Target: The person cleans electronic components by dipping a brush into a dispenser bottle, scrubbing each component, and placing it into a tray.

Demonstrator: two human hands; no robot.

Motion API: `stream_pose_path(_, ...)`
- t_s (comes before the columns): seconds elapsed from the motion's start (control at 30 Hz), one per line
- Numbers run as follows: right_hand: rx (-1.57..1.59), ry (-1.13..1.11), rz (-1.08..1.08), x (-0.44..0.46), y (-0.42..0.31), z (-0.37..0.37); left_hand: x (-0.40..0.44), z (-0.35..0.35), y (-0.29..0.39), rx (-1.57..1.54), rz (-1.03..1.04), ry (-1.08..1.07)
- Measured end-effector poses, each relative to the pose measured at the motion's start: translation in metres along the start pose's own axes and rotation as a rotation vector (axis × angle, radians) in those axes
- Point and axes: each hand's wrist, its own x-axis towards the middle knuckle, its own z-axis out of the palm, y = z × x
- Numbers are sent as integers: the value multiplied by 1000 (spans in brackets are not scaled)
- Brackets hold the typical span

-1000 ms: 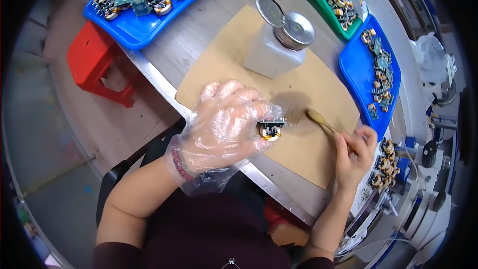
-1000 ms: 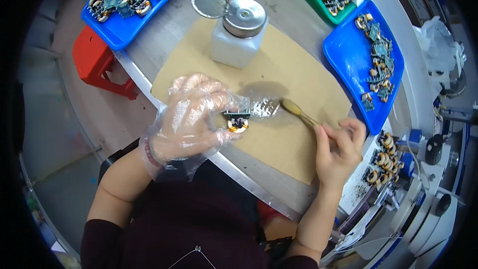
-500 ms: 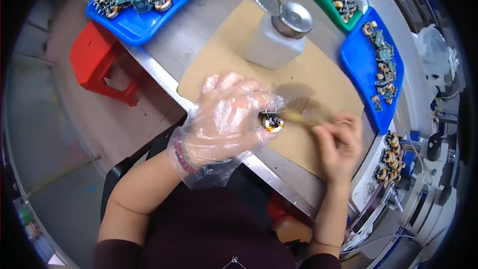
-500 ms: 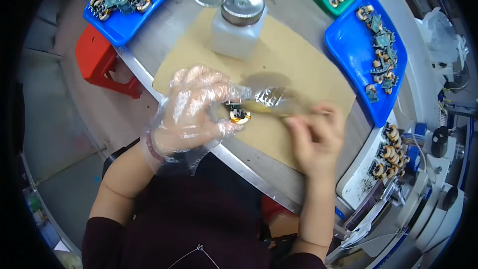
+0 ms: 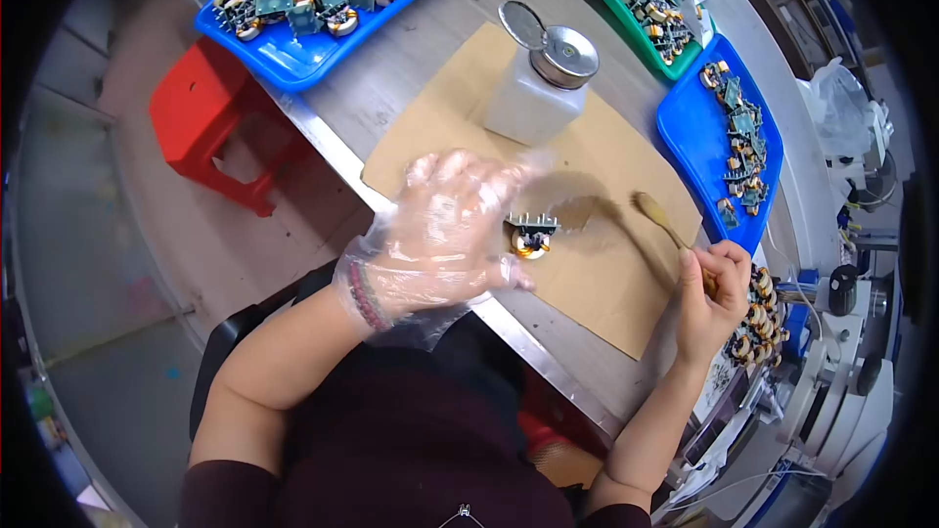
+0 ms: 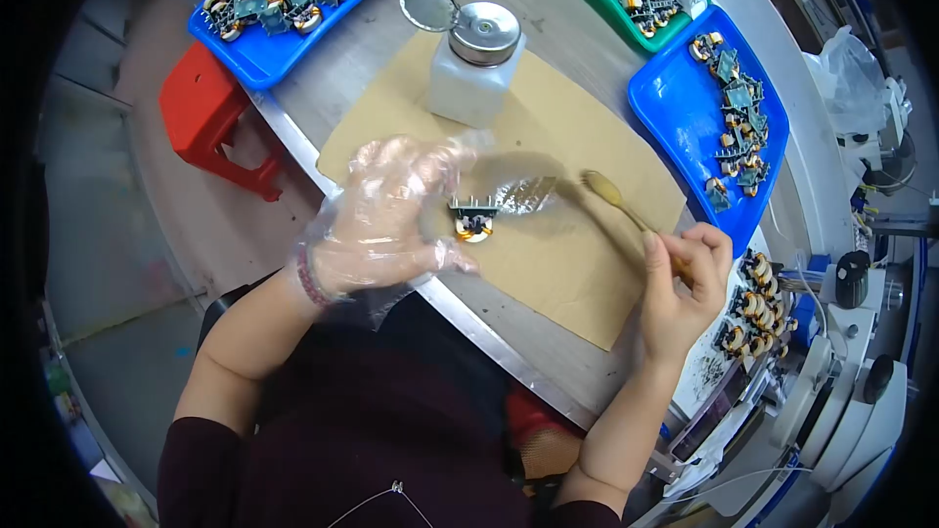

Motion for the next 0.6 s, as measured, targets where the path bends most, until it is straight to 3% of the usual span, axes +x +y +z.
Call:
stream_pose_path(0.07,-92,19,-145,-2,-12,5,-7,1,8,26,-57,171)
stream_pose_path(0.2,-77,57,-160,-3,-14,5,-15,1,33,216,-103,123)
stream_pose_path(0.33,-50,42,-114,-3,-8,2,1,19,33,309,-57,218)
stream_pose_path(0.5,-48,65,-91,-1,-8,-3,0,16,26,201,13,314)
stream_pose_path(0.57,-58,64,-99,-2,-9,-2,0,4,35,-242,-317,171)
stream_pose_path(0.6,-50,53,-94,-2,-10,-1,1,-1,40,-298,-374,166)
